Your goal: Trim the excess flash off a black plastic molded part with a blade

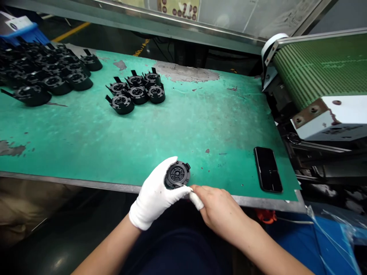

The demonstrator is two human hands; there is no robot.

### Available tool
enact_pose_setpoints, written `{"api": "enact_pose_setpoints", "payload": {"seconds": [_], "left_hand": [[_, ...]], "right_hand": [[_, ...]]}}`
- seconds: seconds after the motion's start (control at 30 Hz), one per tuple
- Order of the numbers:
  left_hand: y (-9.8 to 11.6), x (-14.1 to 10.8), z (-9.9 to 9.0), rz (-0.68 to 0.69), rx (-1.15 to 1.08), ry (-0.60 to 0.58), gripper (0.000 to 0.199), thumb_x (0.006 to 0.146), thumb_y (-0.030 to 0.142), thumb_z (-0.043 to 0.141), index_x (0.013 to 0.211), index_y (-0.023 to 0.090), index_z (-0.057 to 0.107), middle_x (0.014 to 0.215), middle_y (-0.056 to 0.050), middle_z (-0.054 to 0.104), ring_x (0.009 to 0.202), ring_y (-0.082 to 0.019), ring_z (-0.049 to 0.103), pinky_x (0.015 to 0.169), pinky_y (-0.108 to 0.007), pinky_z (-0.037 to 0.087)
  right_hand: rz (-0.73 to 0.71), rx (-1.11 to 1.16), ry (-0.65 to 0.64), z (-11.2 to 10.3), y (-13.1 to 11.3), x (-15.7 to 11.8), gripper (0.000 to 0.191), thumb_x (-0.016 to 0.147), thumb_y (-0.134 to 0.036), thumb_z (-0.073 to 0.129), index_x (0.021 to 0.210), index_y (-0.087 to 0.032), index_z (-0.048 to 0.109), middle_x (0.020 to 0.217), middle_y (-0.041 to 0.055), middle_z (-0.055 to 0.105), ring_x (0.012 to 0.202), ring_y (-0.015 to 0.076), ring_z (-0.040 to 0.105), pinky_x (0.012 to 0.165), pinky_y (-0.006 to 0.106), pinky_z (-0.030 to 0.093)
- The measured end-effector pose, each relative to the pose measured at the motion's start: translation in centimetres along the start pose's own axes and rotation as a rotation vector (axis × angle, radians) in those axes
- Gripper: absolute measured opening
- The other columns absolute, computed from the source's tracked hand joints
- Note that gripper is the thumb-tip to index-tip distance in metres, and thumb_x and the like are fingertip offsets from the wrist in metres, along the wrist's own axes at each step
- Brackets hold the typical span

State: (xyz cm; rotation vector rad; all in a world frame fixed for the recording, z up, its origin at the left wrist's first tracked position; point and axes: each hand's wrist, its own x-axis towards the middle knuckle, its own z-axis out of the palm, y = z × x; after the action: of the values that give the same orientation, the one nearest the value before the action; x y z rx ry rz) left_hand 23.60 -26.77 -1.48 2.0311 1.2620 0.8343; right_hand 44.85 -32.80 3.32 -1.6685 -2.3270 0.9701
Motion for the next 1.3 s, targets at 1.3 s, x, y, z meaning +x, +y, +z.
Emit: {"api": "enact_pose_setpoints", "payload": {"seconds": [1.3], "left_hand": [[-1.9,2.6,-5.6,-0.138,-0.091,0.085,0.070,0.089,0.047,0.065,0.150,0.024,0.038,0.156,-0.008,0.044,0.142,-0.025,0.044,0.121,-0.044,0.036]], "right_hand": [[0.041,0.190,0.052,-3.6,2.0,0.1,0.050,0.087,-0.009,0.043,0.128,-0.025,0.066,0.134,0.0043,0.067,0.123,0.0232,0.062,0.102,0.035,0.048]]}}
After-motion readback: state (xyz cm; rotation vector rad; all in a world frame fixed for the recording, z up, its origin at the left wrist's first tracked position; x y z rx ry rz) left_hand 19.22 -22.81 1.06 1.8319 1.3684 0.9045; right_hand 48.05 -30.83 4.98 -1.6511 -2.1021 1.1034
